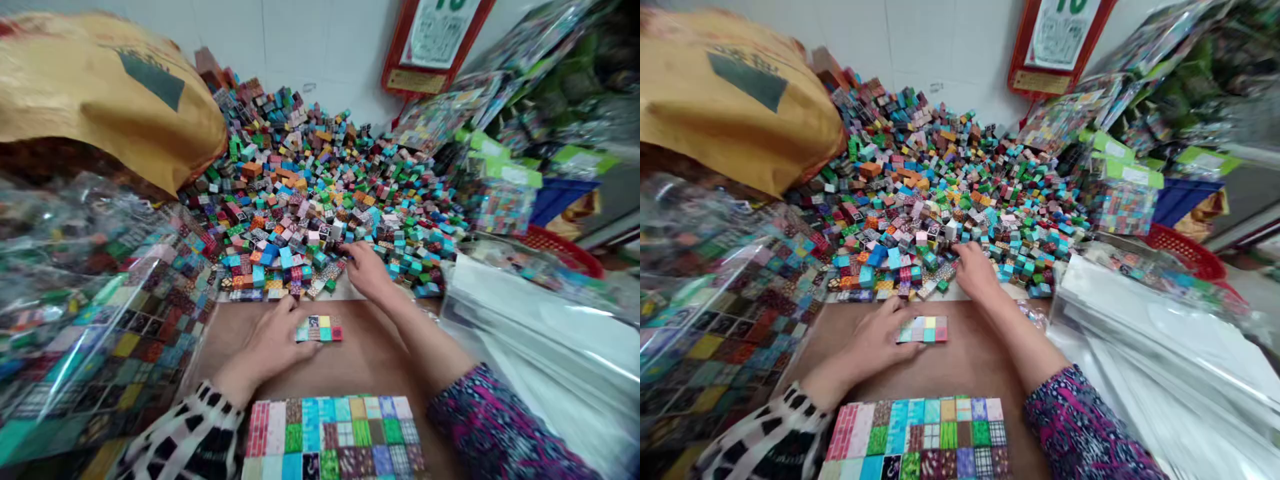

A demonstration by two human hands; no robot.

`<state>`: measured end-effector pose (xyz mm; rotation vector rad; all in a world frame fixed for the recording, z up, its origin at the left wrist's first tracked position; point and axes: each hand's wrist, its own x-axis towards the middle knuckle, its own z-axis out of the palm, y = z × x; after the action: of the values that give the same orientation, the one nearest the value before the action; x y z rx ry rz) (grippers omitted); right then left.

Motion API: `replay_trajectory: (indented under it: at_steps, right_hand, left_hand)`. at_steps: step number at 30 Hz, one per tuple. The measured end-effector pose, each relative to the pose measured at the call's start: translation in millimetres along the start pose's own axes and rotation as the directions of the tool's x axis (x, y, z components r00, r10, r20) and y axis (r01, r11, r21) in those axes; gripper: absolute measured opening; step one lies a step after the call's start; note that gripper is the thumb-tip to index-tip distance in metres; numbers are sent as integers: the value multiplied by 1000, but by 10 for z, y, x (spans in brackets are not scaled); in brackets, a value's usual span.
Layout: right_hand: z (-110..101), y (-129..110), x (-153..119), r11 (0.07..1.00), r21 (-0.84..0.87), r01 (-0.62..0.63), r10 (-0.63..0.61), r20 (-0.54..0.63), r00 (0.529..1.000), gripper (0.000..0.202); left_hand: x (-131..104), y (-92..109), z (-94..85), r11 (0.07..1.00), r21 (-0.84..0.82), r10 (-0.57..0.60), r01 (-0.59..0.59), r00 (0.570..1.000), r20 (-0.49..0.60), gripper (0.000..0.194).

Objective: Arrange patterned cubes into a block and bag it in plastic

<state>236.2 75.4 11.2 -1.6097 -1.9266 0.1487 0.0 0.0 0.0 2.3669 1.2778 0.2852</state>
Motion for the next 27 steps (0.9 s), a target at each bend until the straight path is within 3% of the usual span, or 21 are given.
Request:
replay_trajectory:
  at_steps: [3,6,9,16,22,27]
  right_hand:
    - [-55,-98,125,989,146,18,-14,-29,999,40]
    - [-74,-252,231,964,265,-6,7,-2,1000,61]
    - [-52,-409,317,968,250,-15,10,23,1000,75]
    - [61,-478,400,981,175,88,-87,-12,996,27]
    - [59,-475,358,973,187,131,-123,-54,991,34]
    - [60,-502,384,964,240,113,-91,-100,991,21]
  left_hand:
    - [1,-12,8,1000,-19,-2,2,1000,-25,45]
    - [9,-22,12,998,-59,5,-8,998,-55,44]
    - [16,-37,20,997,-68,18,-23,997,-71,43]
    - [16,-50,26,999,-41,22,-24,999,-48,43]
    - [20,-48,21,998,-64,21,-24,999,-44,44]
    - [24,-24,-2,999,-52,9,-11,999,-31,41]
